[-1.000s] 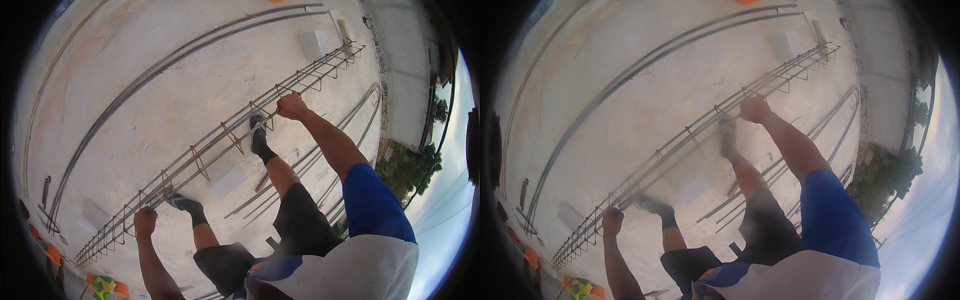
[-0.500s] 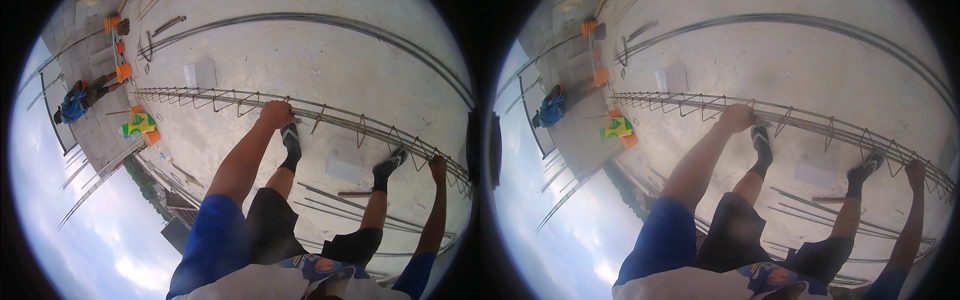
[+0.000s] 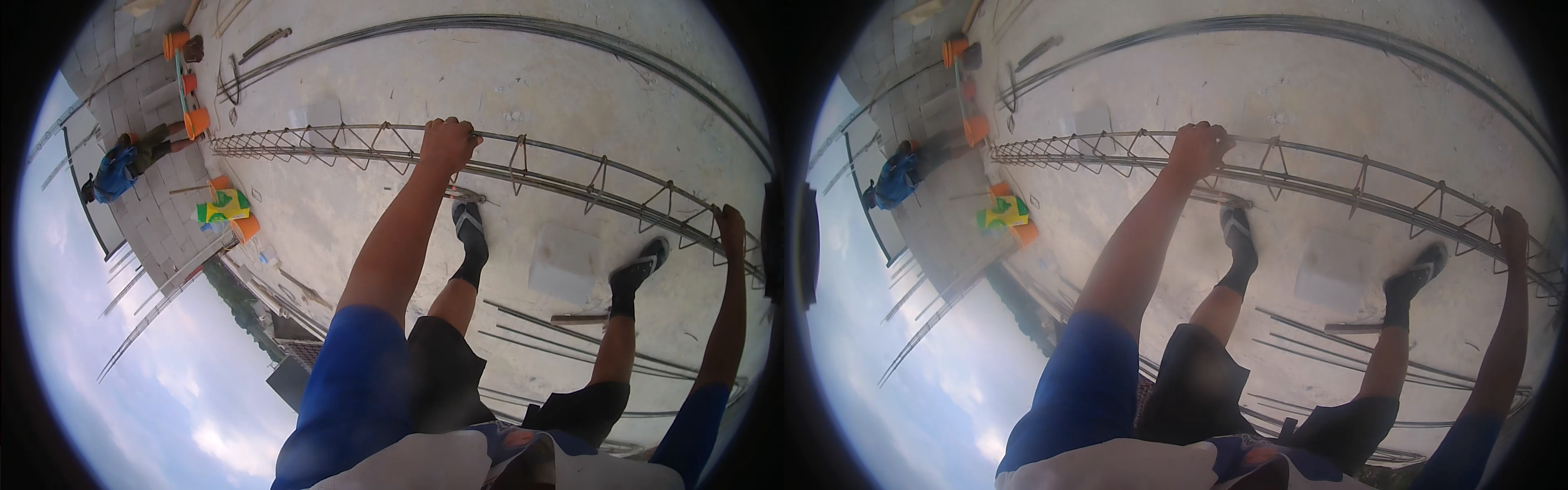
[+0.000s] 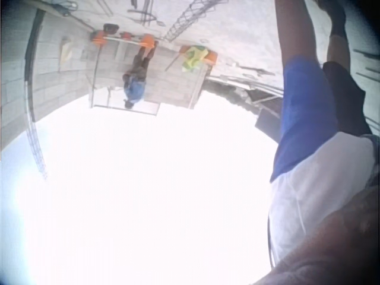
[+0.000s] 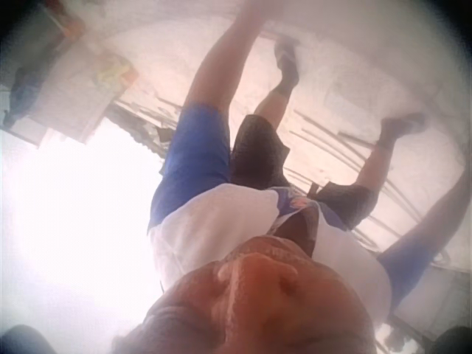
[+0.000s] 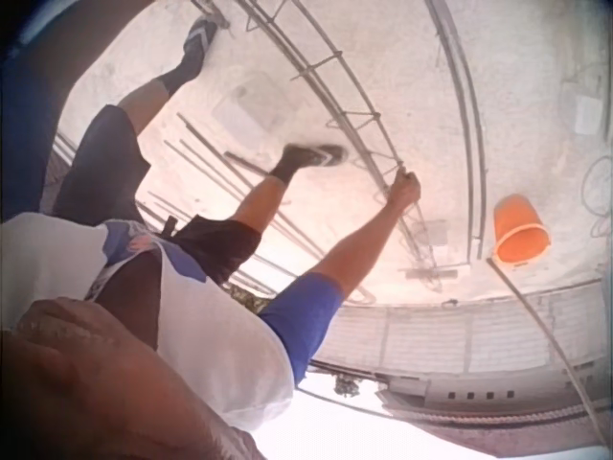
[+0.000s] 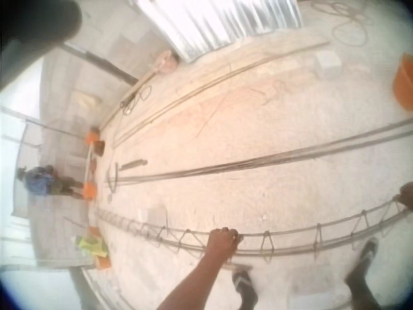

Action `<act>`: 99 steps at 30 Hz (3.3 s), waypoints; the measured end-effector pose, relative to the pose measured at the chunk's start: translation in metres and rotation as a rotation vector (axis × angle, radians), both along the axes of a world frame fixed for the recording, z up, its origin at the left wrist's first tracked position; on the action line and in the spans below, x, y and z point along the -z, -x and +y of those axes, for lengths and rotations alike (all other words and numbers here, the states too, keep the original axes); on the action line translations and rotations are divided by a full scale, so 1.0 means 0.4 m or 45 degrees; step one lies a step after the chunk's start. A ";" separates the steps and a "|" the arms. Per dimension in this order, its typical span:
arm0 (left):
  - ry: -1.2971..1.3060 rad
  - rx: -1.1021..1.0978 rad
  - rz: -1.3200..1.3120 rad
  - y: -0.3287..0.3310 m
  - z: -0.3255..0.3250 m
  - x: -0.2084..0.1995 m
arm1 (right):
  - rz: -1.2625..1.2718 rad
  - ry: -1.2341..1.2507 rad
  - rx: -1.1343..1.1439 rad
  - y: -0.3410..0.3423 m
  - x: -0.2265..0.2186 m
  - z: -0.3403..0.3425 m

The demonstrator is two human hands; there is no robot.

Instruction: The person sits on a concrete floor and uses pliers to twist wire ties around the intersections of a rebar cage. They repeatedly pick up wire, wrap it around the bars, and twist it tight to secure the structure.

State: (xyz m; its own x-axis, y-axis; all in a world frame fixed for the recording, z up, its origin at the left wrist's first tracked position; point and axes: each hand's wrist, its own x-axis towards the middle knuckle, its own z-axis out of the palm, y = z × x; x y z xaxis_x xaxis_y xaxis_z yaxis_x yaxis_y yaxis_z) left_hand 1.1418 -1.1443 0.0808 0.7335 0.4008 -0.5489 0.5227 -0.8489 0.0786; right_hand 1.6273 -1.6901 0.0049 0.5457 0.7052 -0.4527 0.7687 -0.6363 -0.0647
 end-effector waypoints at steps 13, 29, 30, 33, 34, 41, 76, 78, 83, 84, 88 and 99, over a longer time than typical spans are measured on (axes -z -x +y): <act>0.179 -0.010 0.453 -0.172 0.067 0.102 | -0.119 0.083 0.038 0.049 -0.019 0.165; -0.134 0.072 0.465 -0.178 -0.023 0.045 | -0.006 0.179 0.169 0.068 -0.063 0.137; -0.148 0.072 0.418 -0.173 -0.026 0.044 | -0.021 0.079 0.177 0.081 -0.071 0.133; -0.137 0.029 0.300 -0.170 -0.023 0.040 | -0.264 -0.126 0.201 0.129 -0.093 0.130; -0.099 0.004 0.180 -0.140 -0.012 0.050 | -0.339 -0.203 0.273 0.152 -0.111 0.136; -0.144 -0.634 -0.548 0.034 -0.142 -0.132 | 0.209 -0.358 0.933 0.558 -0.372 0.126; 0.610 -2.825 -0.161 0.338 -0.489 0.495 | 1.747 0.213 2.297 1.025 -0.131 0.099; 0.674 -2.698 -0.193 0.421 -0.524 0.573 | 1.692 0.219 2.343 1.039 -0.125 0.087; 0.709 -3.131 -0.310 0.363 -0.490 0.539 | 1.734 0.157 2.307 1.054 -0.112 0.054; 0.712 -3.145 -0.299 0.359 -0.497 0.531 | 1.730 0.168 2.310 1.048 -0.113 0.060; 0.532 -3.322 -0.394 0.327 -0.463 0.524 | 1.702 0.215 2.308 1.042 -0.119 0.070; 0.465 -3.358 -0.351 0.329 -0.488 0.452 | 1.761 0.186 2.263 1.037 -0.120 0.069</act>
State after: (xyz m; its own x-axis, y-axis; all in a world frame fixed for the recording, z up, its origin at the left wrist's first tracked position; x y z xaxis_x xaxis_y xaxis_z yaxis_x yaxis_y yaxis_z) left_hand 1.0103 -1.3396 -0.1000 -0.6312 0.0653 -0.7729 -0.1203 0.9762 0.1806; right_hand 1.2127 -1.6625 0.0529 -0.2101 -0.0476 -0.9765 -0.8643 -0.4578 0.2083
